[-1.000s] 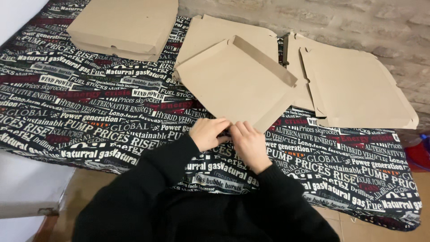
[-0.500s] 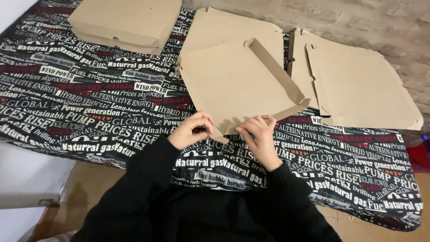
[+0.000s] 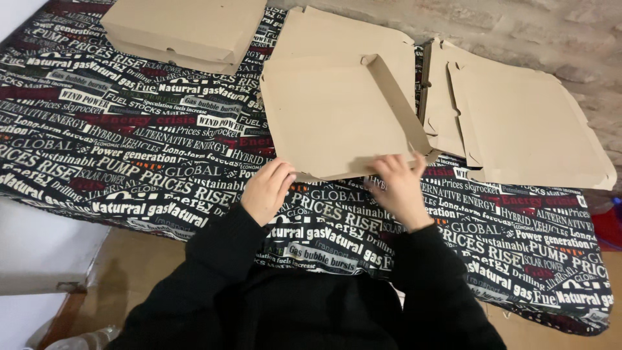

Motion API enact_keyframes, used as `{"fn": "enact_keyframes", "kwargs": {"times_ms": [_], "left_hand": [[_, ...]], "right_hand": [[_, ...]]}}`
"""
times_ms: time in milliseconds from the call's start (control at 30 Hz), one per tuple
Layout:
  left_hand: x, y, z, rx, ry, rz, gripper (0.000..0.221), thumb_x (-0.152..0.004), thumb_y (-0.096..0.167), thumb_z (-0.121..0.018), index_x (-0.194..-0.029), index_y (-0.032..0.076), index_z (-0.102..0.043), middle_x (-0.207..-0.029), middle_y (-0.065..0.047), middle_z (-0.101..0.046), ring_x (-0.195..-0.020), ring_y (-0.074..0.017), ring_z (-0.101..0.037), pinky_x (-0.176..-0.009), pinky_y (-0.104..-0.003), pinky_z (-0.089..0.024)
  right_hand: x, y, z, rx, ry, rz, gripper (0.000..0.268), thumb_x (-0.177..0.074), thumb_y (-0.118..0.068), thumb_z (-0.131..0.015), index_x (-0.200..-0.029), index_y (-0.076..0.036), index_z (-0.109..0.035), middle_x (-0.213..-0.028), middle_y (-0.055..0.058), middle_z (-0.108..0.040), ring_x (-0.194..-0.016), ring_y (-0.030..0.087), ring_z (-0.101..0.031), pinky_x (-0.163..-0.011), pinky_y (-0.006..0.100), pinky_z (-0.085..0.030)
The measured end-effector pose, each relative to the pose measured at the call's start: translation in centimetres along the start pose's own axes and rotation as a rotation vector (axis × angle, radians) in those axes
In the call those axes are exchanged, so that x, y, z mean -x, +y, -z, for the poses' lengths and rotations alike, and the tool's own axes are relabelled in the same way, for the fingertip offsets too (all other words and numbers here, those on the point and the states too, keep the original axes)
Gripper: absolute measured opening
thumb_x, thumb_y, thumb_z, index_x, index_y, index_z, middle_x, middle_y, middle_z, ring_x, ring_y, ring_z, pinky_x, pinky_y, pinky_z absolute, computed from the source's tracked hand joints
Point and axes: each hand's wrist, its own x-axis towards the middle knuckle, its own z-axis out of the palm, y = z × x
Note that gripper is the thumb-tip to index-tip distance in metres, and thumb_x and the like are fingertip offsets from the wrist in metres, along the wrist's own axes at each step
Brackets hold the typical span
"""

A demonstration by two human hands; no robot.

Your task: The person folds several cardboard pizza boxes by hand on a surface covered with a patterned cloth.

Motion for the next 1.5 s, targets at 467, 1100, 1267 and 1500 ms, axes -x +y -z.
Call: {"fn": "enact_keyframes", "kwargs": {"times_ms": [467,1100,1267,1500], "left_hand": [[-2.8,-2.0,1.9,-0.477,-0.181,-0.206,0.01,-0.1,0.005,-0.06,-0.104,0.014,-0.058,-0.114,-0.005,-0.047,-0.099,-0.0296,-0.062,-0.078,-0.038,-0.06],[1.0,7.0,-2.9,0.301,-0.518,0.159,0.1,-0.078,0.033,-0.082,-0.164,0.031,-0.031,-0.142,-0.011,-0.067,-0.108,-0.0492,-0.074,-0.09,-0.064,-0.06],[0.1,3.2,-0.6,0.291,-0.364,0.073,0.075,-0.066,0.036,-0.094,-0.132,0.023,-0.061,-0.121,-0.008,-0.065,-0.117,-0.0407,-0.066,-0.1,-0.053,-0.056],[0.4,1.0,1.1,0.21,-0.348,-0.023,0.041,-0.067,0.046,-0.098,-0.097,0.029,-0.077,-0.134,0.002,-0.056,-0.12,-0.0336,-0.06,-0.102,-0.046,-0.054]], "right_hand": [[2.9,-1.6,4.5,0.095,0.146,-0.011,0.007,-0.106,-0.021,-0.073,-0.1,-0.022,-0.077,-0.092,-0.006,-0.072,-0.102,0.016,-0.064,-0.123,0.065,-0.016],[3.0,-13.2,-1.0,-0.254,-0.246,-0.19,0.015,-0.102,-0.025,-0.062,-0.1,-0.012,-0.07,-0.093,0.009,-0.079,-0.076,0.042,-0.08,-0.069,0.056,-0.063],[3.3,-10.7,5.7,-0.523,-0.279,-0.013,0.052,-0.092,-0.045,-0.08,-0.126,-0.009,-0.064,-0.104,0.016,-0.079,-0.106,0.04,-0.076,-0.105,0.062,-0.044],[4.7,-7.4,-0.6,-0.294,-0.103,0.113,0.012,-0.102,-0.028,-0.073,-0.105,-0.017,-0.07,-0.097,-0.001,-0.071,-0.104,0.021,-0.067,-0.123,0.061,-0.024]]}}
